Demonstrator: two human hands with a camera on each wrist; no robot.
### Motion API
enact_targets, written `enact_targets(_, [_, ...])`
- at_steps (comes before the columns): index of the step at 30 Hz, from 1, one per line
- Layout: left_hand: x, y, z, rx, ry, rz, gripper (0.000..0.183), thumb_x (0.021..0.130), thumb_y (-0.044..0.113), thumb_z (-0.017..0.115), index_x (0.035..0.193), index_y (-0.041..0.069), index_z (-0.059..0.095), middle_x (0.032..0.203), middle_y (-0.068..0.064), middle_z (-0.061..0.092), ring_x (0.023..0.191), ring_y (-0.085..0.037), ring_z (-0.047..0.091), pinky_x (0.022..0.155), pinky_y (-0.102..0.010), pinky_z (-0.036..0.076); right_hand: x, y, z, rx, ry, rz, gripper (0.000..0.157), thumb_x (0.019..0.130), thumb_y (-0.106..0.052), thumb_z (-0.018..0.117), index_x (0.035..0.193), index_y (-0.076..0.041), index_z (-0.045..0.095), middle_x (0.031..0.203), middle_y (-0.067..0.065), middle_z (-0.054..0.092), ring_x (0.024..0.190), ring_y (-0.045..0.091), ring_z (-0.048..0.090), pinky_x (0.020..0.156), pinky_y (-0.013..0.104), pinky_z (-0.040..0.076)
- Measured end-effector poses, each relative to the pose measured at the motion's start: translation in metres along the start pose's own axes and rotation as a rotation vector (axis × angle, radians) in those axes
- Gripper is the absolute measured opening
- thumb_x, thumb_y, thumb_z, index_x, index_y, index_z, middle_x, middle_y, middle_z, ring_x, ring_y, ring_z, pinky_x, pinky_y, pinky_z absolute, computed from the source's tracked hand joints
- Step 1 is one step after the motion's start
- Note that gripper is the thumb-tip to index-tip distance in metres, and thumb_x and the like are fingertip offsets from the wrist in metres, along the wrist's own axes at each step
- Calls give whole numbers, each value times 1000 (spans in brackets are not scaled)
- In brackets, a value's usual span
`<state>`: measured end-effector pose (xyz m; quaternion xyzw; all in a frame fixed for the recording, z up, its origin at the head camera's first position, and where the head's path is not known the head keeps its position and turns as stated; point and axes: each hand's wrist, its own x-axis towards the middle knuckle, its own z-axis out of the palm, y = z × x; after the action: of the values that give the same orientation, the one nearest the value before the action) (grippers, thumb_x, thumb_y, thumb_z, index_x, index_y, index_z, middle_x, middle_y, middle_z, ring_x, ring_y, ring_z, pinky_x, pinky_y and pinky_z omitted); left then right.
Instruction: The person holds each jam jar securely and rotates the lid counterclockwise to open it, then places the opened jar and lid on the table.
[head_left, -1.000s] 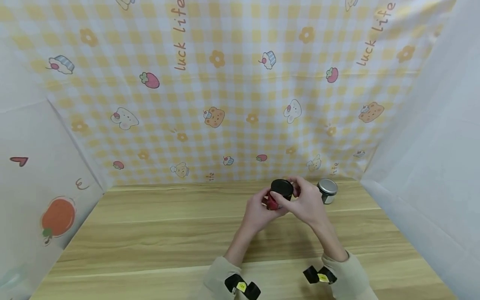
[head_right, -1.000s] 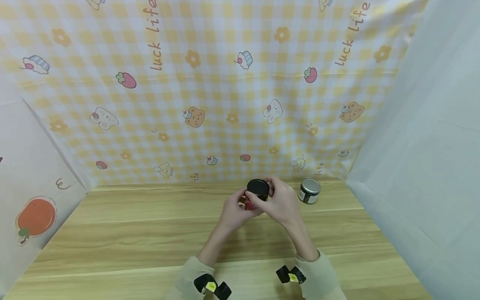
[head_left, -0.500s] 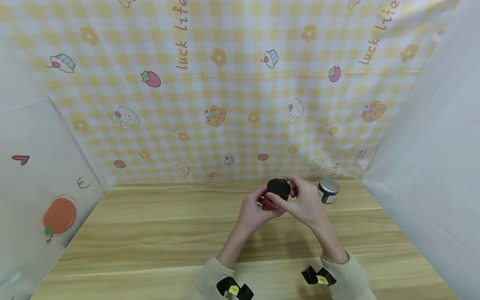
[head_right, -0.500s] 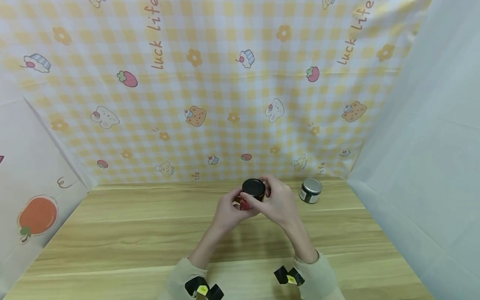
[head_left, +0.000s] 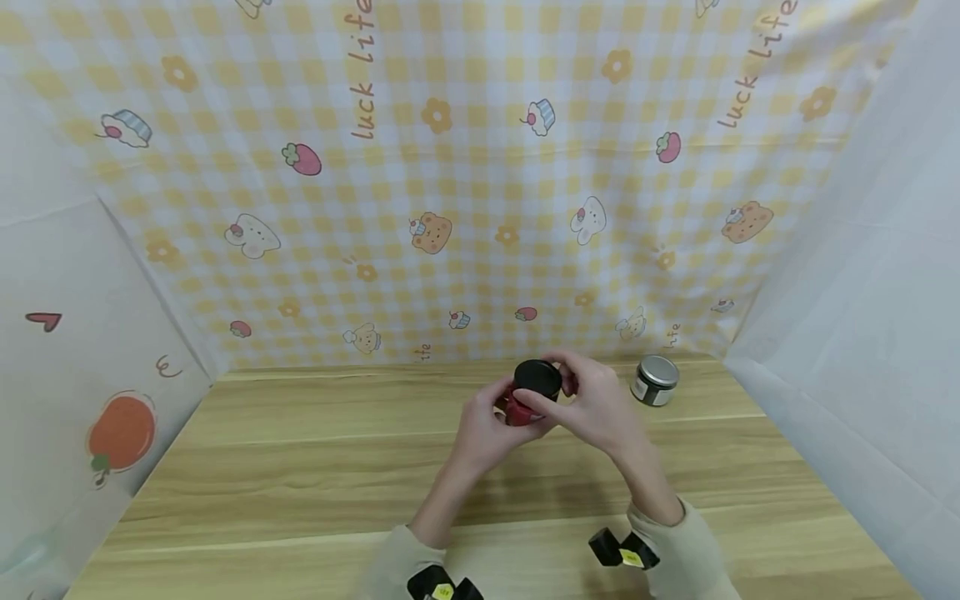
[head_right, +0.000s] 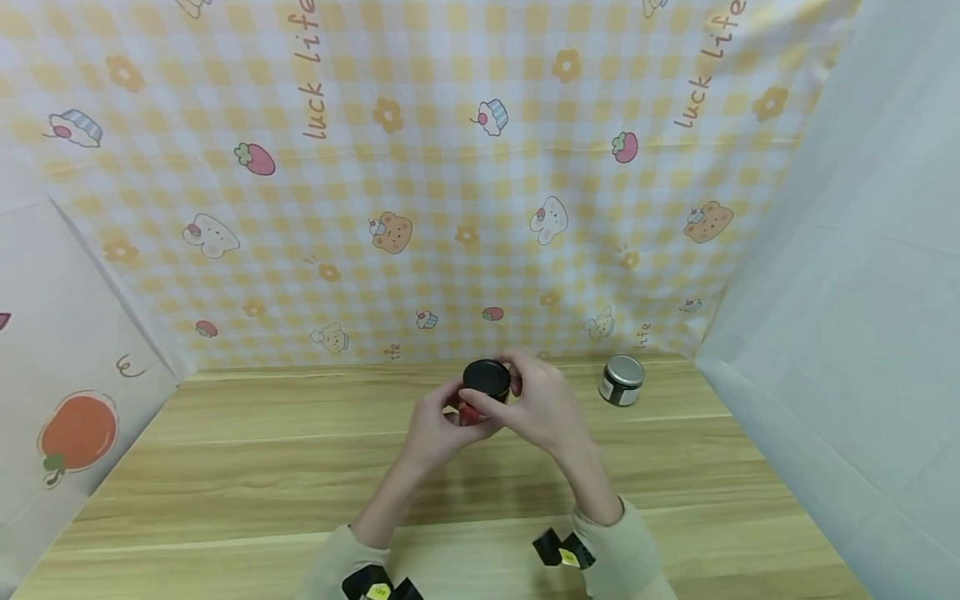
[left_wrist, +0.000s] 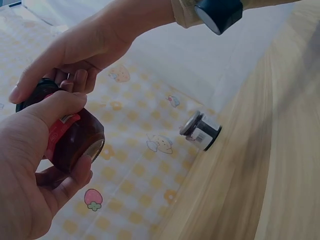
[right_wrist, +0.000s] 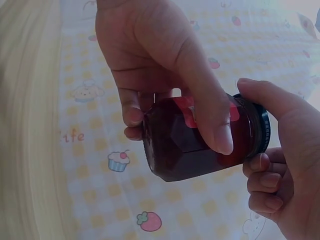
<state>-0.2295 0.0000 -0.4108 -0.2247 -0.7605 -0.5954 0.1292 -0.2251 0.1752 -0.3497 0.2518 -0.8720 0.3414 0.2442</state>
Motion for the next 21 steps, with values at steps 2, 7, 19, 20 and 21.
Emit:
enact_targets(2, [-2,0,-3,-1,6,5,41,77,23,90,114,19,72,93,6,68,76,-11,58,56,-23,49,2,-1,2,9,-21,-6,45,81,-38,86,114,-12,71,73,-4,54,64,12,48,56,27,41])
enact_targets(7, [-7,-3,-10,13,25,20,39,76,22,91,110,19,72,90,5,67,71,-12,55,53,-22,46,4,-4,8,18,-61,-21,43,81,-37,85,113,-12,71,73,-4,53,65,10,47,57,27,41])
enact_targets(19, [-17,-4,-24,33,55,14,38,77,23,90,110,20,72,85,5,64,66,-13,52,51,-21,45,10,-22,15,5,-136,-18,44,82,-42,83,111,-10,70,72,-5,53,64,10,46,57,27,41])
enact_targets(20, [-18,-4,-26,28,57,14,38,77,22,90,109,20,72,85,5,63,66,-13,52,51,-21,45,11,-23,16,3,-140,-27,44,83,-42,83,110,-11,70,72,-5,53,63,10,46,56,27,41])
enact_targets(21, [-19,-4,-27,25,57,11,37,77,22,90,109,20,72,84,5,63,66,-13,52,51,-21,44,11,-23,17,3,-142,-38,43,83,-42,82,109,-11,70,71,-6,52,63,10,46,55,27,40])
